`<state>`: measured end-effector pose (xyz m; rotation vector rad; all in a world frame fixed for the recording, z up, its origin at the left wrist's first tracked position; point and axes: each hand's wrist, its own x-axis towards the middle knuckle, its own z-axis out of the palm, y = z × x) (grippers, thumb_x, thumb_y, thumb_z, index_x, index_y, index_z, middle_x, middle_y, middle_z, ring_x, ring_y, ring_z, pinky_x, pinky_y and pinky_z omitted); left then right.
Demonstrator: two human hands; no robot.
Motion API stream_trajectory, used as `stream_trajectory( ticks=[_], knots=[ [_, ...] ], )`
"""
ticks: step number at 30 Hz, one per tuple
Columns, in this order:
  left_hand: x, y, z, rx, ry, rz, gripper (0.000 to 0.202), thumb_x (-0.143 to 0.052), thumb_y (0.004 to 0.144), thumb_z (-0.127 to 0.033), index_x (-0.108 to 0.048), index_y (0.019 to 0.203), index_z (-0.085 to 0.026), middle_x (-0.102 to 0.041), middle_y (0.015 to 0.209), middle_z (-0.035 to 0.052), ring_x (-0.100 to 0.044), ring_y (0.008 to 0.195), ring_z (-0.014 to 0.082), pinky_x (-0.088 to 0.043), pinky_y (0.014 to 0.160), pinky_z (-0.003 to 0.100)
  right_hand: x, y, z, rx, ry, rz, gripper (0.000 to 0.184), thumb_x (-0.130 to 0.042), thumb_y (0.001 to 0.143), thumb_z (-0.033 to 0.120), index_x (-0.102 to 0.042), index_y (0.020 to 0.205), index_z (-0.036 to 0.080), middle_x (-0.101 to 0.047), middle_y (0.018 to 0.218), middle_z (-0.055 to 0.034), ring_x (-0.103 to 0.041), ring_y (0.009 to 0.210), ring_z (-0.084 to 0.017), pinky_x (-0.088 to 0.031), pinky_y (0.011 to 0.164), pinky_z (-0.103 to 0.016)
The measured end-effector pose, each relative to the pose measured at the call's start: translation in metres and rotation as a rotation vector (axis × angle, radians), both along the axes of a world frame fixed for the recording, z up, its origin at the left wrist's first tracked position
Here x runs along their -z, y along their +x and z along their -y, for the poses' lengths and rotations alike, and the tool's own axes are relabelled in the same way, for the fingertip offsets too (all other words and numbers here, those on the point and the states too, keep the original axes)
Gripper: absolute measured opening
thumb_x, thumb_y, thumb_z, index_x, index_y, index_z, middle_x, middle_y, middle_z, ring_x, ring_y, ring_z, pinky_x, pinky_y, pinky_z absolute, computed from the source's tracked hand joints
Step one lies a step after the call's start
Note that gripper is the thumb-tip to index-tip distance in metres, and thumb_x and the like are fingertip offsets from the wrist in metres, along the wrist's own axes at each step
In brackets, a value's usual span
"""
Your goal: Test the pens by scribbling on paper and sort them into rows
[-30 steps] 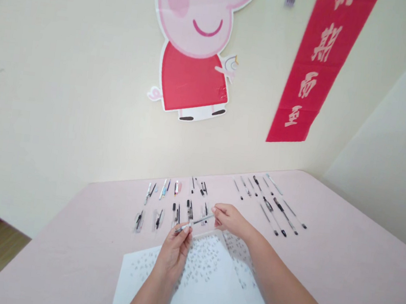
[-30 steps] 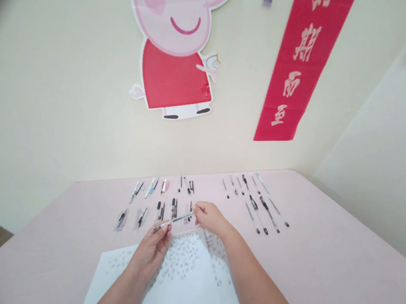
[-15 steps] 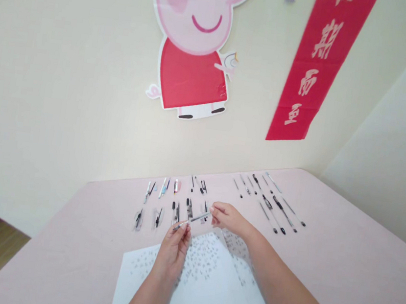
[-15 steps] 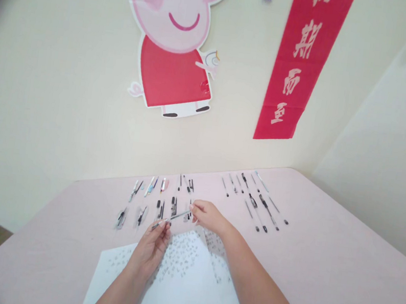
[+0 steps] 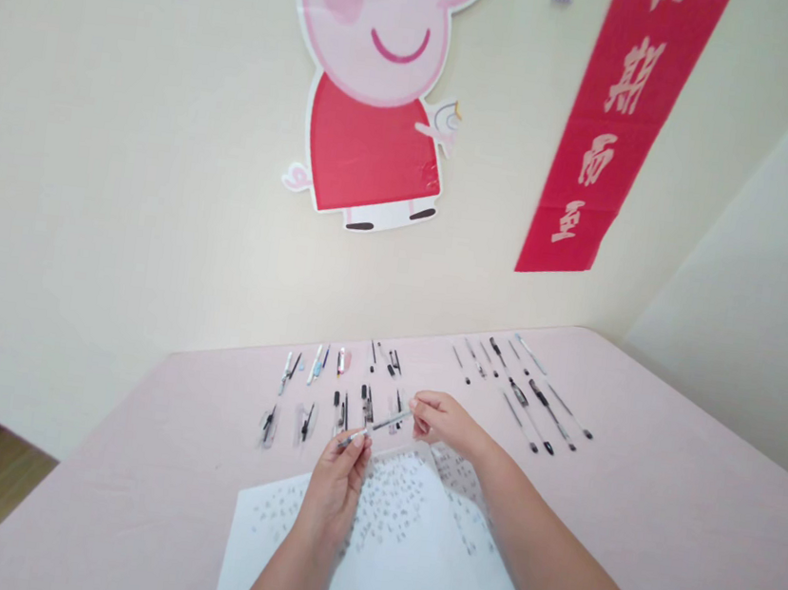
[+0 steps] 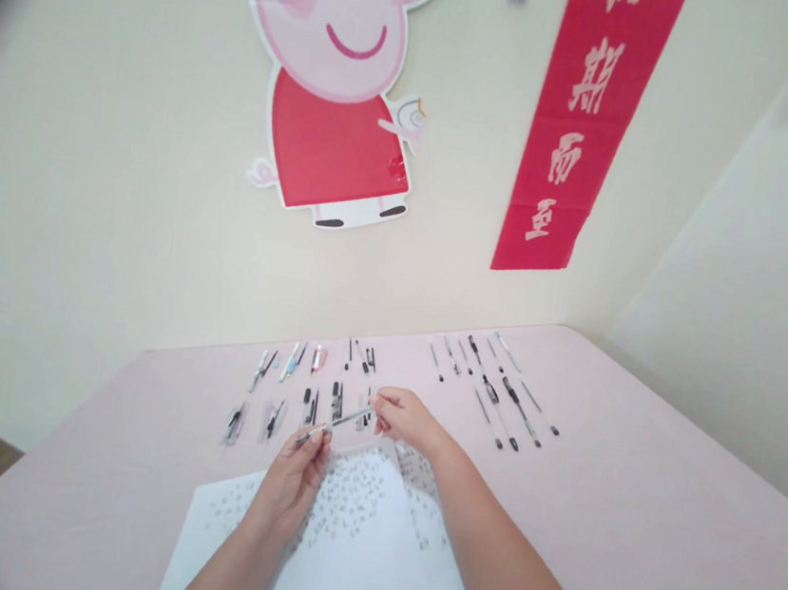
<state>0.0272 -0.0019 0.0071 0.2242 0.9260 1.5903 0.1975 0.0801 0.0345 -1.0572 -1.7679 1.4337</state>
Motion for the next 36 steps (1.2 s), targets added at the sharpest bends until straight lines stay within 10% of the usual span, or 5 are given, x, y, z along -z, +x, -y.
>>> stream_trajectory(
  ticks=[15,22,36],
  knots=[
    [-0.003,-0.001,-0.001,-0.080,-0.053,0.040,0.020,-0.055,0.079,0.006,-0.064,0.072,-0.011,-0.066,0.071,0.0027,-0.066,0.065,0.0068,-0.055,0.070,0.015,0.001,-0.002,-0.002,0.407,0.379,0.058,0.027,-0.041,0.088,0.041,-0.055,0.086,0.019,-0.052,0.056,0.0027,-0.053,0.054,-0.013,-0.042,0.055,-0.023],
    [-0.001,-0.001,-0.002,-0.068,-0.025,0.043,0.018,-0.060,0.075,0.006,-0.064,0.072,-0.012,-0.067,0.073,0.0025,-0.066,0.067,0.0077,-0.055,0.072,0.016,-0.005,-0.020,0.028,0.200,0.454,0.295,0.031,-0.043,0.086,0.024,-0.062,0.110,0.021,-0.061,0.057,0.0017,-0.054,0.052,-0.014,-0.040,0.055,-0.023],
    [-0.019,0.005,0.020,0.439,0.246,0.039,0.039,-0.082,0.060,-0.034,-0.068,0.091,-0.016,-0.065,0.113,0.0111,-0.064,0.097,0.0199,-0.050,0.090,0.030,0.010,-0.011,0.056,0.187,0.290,0.265,0.027,-0.044,0.078,0.013,-0.061,0.099,0.020,-0.067,0.068,0.0009,-0.060,0.059,-0.013,-0.042,0.057,-0.022]
  ],
)
